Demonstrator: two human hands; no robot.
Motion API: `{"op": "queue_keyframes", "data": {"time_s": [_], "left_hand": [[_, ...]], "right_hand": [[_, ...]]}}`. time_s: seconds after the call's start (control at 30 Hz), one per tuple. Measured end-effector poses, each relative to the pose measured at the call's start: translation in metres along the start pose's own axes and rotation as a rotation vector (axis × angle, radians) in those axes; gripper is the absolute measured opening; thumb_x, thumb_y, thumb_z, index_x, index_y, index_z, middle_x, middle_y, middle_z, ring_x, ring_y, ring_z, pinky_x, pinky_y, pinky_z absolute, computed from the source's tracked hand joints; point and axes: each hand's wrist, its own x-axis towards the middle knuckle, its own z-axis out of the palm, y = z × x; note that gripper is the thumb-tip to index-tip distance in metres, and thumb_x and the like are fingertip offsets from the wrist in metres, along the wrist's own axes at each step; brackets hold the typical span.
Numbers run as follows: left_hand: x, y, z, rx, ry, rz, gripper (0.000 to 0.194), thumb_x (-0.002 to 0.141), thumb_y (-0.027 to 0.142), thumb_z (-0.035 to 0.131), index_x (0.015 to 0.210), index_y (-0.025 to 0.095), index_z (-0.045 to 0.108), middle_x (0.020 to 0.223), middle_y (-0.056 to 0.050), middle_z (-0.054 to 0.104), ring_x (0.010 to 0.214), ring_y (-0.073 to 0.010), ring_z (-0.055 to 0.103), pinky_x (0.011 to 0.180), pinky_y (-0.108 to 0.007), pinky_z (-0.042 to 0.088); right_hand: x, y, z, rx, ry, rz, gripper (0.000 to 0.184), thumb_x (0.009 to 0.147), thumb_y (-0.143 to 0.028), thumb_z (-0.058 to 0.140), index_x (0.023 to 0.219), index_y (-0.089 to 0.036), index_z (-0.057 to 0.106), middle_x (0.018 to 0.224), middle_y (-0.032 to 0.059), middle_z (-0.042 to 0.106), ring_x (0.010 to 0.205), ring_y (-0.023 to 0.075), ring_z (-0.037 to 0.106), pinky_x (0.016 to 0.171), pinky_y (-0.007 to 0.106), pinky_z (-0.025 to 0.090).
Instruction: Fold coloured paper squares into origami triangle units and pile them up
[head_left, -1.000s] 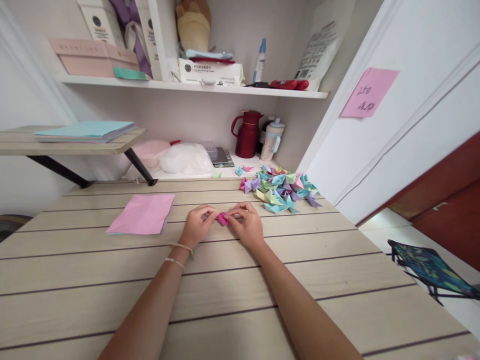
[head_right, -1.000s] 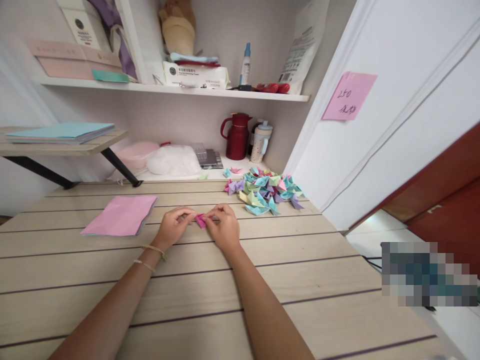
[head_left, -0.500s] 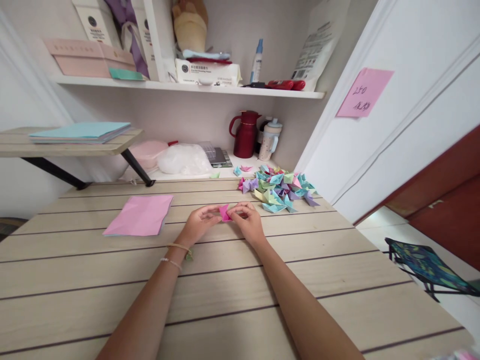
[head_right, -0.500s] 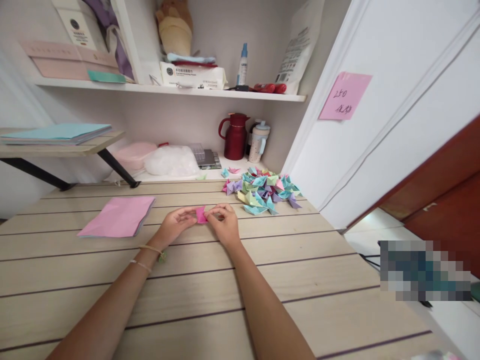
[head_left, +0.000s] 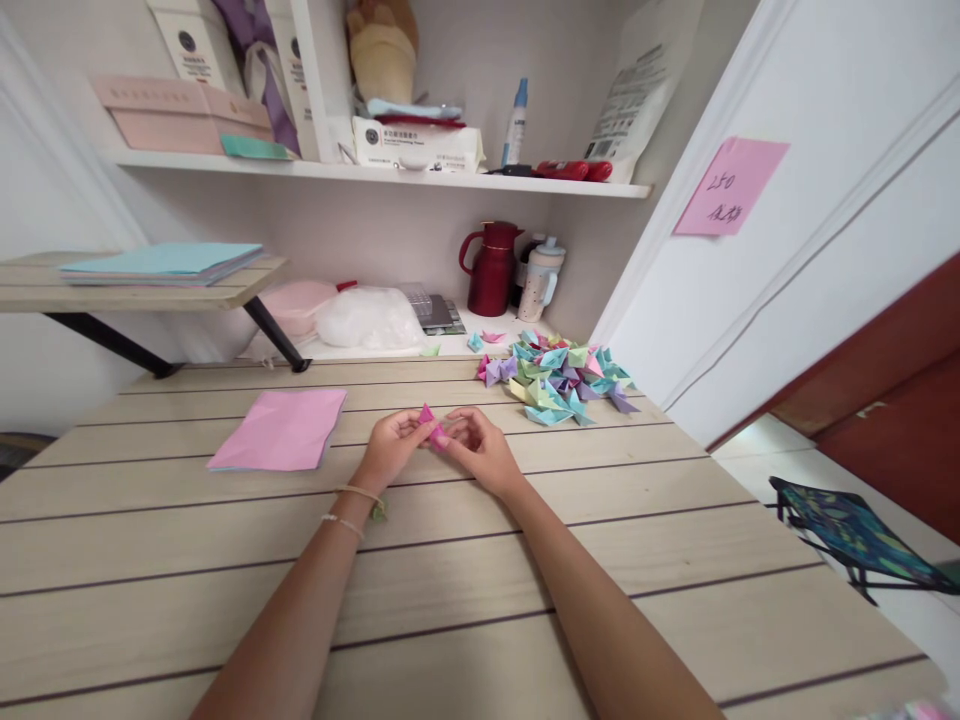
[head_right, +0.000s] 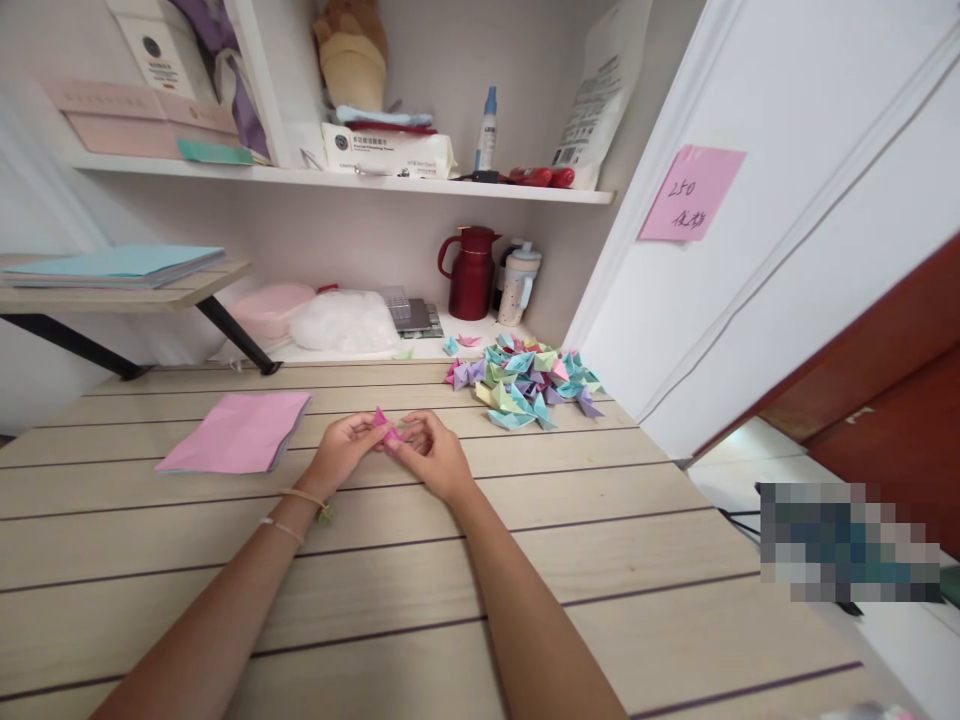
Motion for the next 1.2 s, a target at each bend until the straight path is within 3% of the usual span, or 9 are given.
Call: {"op": "queue_keyframes", "data": {"time_s": [0.07,0.2,0.37,0.53,0.73,0.8,0.87,1.03,1.2], "left_hand": [[0.0,0.001,0.0,-0.029,0.036,-0.012,0.025,0.063,0.032,0.069,0.076,0.012,0.064,0.07,-0.006,0.069,0.063,-0.0146,0.062,0.062,-0.027,0.052],[-0.001,0.001,0.0,-0.05,0.05,-0.035,0.025,0.062,0.032,0.07,0.074,0.011,0.063,0.07,-0.006,0.069,0.06,-0.0134,0.062,0.06,-0.026,0.052],[0.0,-0.001,-0.001,-0.066,0.039,-0.041,0.025,0.063,0.03,0.07,0.074,0.011,0.061,0.068,-0.005,0.068,0.059,-0.0121,0.062,0.059,-0.024,0.052],[0.001,0.0,-0.002,-0.139,0.103,-0.038,0.029,0.066,0.033,0.068,0.082,0.012,0.058,0.072,-0.004,0.068,0.067,-0.0139,0.064,0.068,-0.028,0.053],[0.002,-0.001,-0.005,-0.171,0.093,-0.067,0.038,0.068,0.035,0.066,0.096,0.013,0.054,0.085,-0.008,0.068,0.07,-0.0148,0.065,0.072,-0.032,0.053],[0.002,-0.002,-0.006,-0.161,0.098,-0.078,0.039,0.068,0.035,0.066,0.098,0.013,0.054,0.09,-0.01,0.068,0.071,-0.015,0.065,0.072,-0.031,0.053],[0.003,-0.003,-0.007,-0.148,0.111,-0.085,0.038,0.068,0.036,0.066,0.097,0.013,0.054,0.089,-0.01,0.067,0.07,-0.015,0.065,0.07,-0.03,0.052],[0.004,-0.008,-0.007,-0.125,0.085,-0.09,0.036,0.07,0.038,0.063,0.094,0.013,0.056,0.081,-0.007,0.067,0.068,-0.0149,0.065,0.066,-0.029,0.051],[0.003,-0.006,-0.006,-0.103,0.037,-0.086,0.032,0.072,0.038,0.061,0.091,0.013,0.056,0.077,-0.006,0.066,0.067,-0.0145,0.064,0.065,-0.028,0.05]], "right_hand": [[-0.001,0.001,0.001,-0.021,-0.037,0.021,0.041,0.067,-0.04,0.066,0.102,-0.018,0.058,0.073,0.0006,0.065,0.057,0.0114,0.054,0.054,0.022,0.044],[-0.002,0.001,0.001,-0.064,-0.081,0.02,0.027,0.076,-0.041,0.056,0.082,-0.016,0.065,0.068,0.0016,0.066,0.055,0.011,0.054,0.051,0.021,0.041],[-0.001,0.003,0.002,-0.087,-0.048,0.014,0.026,0.076,-0.04,0.056,0.079,-0.016,0.064,0.067,0.0022,0.066,0.054,0.0115,0.055,0.049,0.021,0.042],[0.001,0.006,0.001,-0.011,0.056,-0.047,0.033,0.075,-0.036,0.059,0.102,-0.019,0.057,0.077,0.0029,0.068,0.06,0.0134,0.058,0.055,0.023,0.045],[0.002,0.004,0.0,-0.115,0.109,-0.086,0.023,0.076,-0.039,0.056,0.083,-0.019,0.065,0.075,0.0037,0.067,0.062,0.0158,0.057,0.058,0.026,0.045],[0.002,0.002,-0.002,-0.161,0.241,-0.091,0.024,0.078,-0.038,0.052,0.086,-0.019,0.065,0.078,0.0043,0.066,0.062,0.0157,0.057,0.058,0.026,0.045],[0.002,0.003,-0.01,-0.199,0.474,-0.052,0.027,0.081,-0.038,0.047,0.093,-0.02,0.062,0.084,0.0057,0.066,0.064,0.0159,0.057,0.059,0.027,0.044],[0.002,0.021,-0.052,-0.358,1.052,0.191,0.035,0.082,-0.04,0.041,0.102,-0.017,0.059,0.085,0.0086,0.064,0.066,0.0191,0.056,0.061,0.03,0.041],[-0.001,0.032,-0.084,-0.523,1.17,0.289,0.04,0.078,-0.035,0.044,0.111,-0.014,0.056,0.082,0.0093,0.061,0.078,0.024,0.055,0.069,0.035,0.04]]}}
